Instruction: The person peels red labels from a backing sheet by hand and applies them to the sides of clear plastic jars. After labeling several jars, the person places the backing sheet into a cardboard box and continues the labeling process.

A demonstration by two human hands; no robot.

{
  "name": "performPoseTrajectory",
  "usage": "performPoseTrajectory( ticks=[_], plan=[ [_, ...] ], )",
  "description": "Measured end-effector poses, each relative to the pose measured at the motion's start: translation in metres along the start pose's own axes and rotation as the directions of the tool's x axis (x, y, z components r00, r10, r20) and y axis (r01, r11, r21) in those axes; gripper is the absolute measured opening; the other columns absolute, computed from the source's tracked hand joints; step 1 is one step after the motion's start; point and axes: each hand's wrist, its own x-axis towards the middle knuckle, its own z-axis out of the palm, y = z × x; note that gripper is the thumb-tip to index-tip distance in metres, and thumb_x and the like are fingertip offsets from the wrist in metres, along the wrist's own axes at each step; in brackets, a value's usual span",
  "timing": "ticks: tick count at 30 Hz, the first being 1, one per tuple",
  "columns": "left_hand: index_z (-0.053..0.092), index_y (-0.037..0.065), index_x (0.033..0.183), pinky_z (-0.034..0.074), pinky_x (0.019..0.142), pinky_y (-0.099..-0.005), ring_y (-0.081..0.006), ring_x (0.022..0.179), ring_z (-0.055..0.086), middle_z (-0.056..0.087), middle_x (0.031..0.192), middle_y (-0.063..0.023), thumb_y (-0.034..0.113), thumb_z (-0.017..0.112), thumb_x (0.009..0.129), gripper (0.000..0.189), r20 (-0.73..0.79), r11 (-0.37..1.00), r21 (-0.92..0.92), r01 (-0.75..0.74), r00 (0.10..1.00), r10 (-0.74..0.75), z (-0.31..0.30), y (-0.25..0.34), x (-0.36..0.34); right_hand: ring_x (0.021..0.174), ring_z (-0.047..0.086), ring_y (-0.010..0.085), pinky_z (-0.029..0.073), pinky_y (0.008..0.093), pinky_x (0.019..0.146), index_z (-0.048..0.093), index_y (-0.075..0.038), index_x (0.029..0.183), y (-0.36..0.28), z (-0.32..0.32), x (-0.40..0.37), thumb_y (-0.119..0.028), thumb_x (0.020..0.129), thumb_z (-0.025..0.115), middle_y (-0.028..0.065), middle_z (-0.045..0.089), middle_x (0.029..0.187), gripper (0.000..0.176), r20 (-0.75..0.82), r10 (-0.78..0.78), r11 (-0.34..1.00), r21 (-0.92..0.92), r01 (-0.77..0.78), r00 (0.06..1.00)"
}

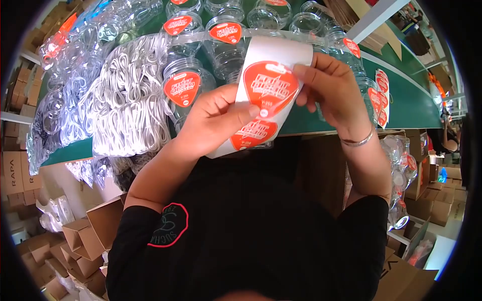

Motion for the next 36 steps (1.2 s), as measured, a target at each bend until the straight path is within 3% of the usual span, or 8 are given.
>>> performPoseTrajectory(
  ticks=[4, 5, 6, 8, 22, 26, 31, 36],
  plan=[
    [0.066, -0.004, 0.106, 0.049, 0.066, -0.0173, -0.0063, 0.074, 0.058, 0.068, 0.087, -0.0059, 0.002, 0.059, 0.091, 0.017, -0.058, 1.0, -0.014, -0.013, 0.998, 0.012, -0.006, -0.003, -0.002, 0.065, 0.06, 0.015, 0.046, 0.023, 0.053, 0.062, -0.002, 0.098, 0.013, 0.018, 0.0, -0.004, 0.08, 0.07, 0.0118, 0.063, 0.094, 0.02, -0.127, -0.334, 0.941, 0.003, 0.337, 0.934],
    [0.066, -0.004, 0.105, 0.049, 0.066, -0.0173, -0.0064, 0.075, 0.058, 0.068, 0.087, -0.006, 0.002, 0.059, 0.091, 0.017, -0.094, 1.0, -0.003, -0.008, 0.996, 0.008, -0.008, -0.004, -0.002, 0.073, 0.059, 0.0166, 0.047, 0.0256, 0.059, 0.061, -0.002, 0.098, 0.015, 0.023, -0.007, -0.004, 0.077, 0.071, 0.0115, 0.063, 0.097, 0.023, -0.003, -0.632, 0.705, -0.417, 0.574, 0.775],
    [0.067, -0.004, 0.105, 0.049, 0.067, -0.0173, -0.0064, 0.075, 0.058, 0.068, 0.087, -0.0062, 0.001, 0.059, 0.091, 0.016, -0.131, 1.0, 0.006, -0.002, 0.991, 0.003, -0.008, -0.004, -0.001, 0.08, 0.058, 0.0182, 0.047, 0.0282, 0.064, 0.061, -0.003, 0.098, 0.017, 0.028, -0.011, -0.004, 0.075, 0.073, 0.0113, 0.062, 0.101, 0.026, 0.244, -0.789, 0.258, -0.701, 0.665, 0.563],
    [0.067, -0.003, 0.104, 0.048, 0.066, -0.0172, -0.0062, 0.074, 0.058, 0.068, 0.086, -0.0059, 0.001, 0.059, 0.091, 0.016, -0.116, 1.0, 0.0, -0.017, 0.993, 0.017, -0.005, -0.003, -0.003, 0.08, 0.058, 0.0207, 0.048, 0.0299, 0.067, 0.062, -0.003, 0.099, 0.026, 0.043, -0.012, -0.003, 0.069, 0.075, 0.0097, 0.063, 0.1, 0.032, 0.394, -0.747, 0.124, -0.71, 0.694, 0.536],
    [0.067, -0.002, 0.099, 0.036, 0.056, -0.0171, -0.0051, 0.063, 0.045, 0.06, 0.075, -0.0009, 0.003, 0.057, 0.092, 0.013, 0.065, 0.962, 0.159, -0.222, 0.975, 0.214, -0.016, -0.01, -0.001, 0.077, 0.059, 0.0199, 0.048, 0.0282, 0.069, 0.064, -0.002, 0.098, 0.045, 0.044, -0.009, 0.0, 0.069, 0.074, 0.0101, 0.066, 0.095, 0.031, 0.295, -0.664, 0.447, -0.581, 0.681, 0.687],
    [0.067, -0.002, 0.099, 0.037, 0.056, -0.018, -0.0054, 0.063, 0.045, 0.06, 0.074, -0.0006, 0.002, 0.055, 0.093, 0.014, 0.081, 0.904, 0.3, -0.304, 0.953, 0.293, -0.015, -0.009, 0.0, 0.069, 0.059, 0.0212, 0.048, 0.0286, 0.061, 0.064, -0.003, 0.091, 0.054, 0.036, 0.002, 0.0, 0.072, 0.071, 0.0092, 0.065, 0.088, 0.021, 0.245, -0.638, 0.618, -0.403, 0.675, 0.73],
    [0.067, -0.002, 0.099, 0.037, 0.056, -0.0187, -0.006, 0.062, 0.045, 0.06, 0.073, -0.0008, 0.001, 0.056, 0.092, 0.014, 0.013, 0.974, 0.188, -0.131, 0.991, 0.13, -0.018, -0.006, -0.002, 0.079, 0.059, 0.0196, 0.047, 0.0278, 0.071, 0.066, 0.001, 0.093, 0.042, 0.044, -0.006, 0.003, 0.076, 0.069, 0.0119, 0.065, 0.097, 0.018, 0.295, -0.624, 0.481, -0.584, 0.654, 0.723],
    [0.067, -0.003, 0.097, 0.038, 0.055, -0.0189, -0.0059, 0.062, 0.045, 0.06, 0.072, -0.0008, 0.002, 0.057, 0.092, 0.012, 0.03, 0.952, 0.221, -0.212, 0.977, 0.21, -0.016, -0.007, 0.0, 0.071, 0.057, 0.0186, 0.046, 0.0259, 0.064, 0.065, 0.0, 0.09, 0.052, 0.041, 0.0, 0.002, 0.076, 0.068, 0.0091, 0.064, 0.088, 0.014, 0.281, -0.679, 0.506, -0.489, 0.71, 0.678]
  ],
)
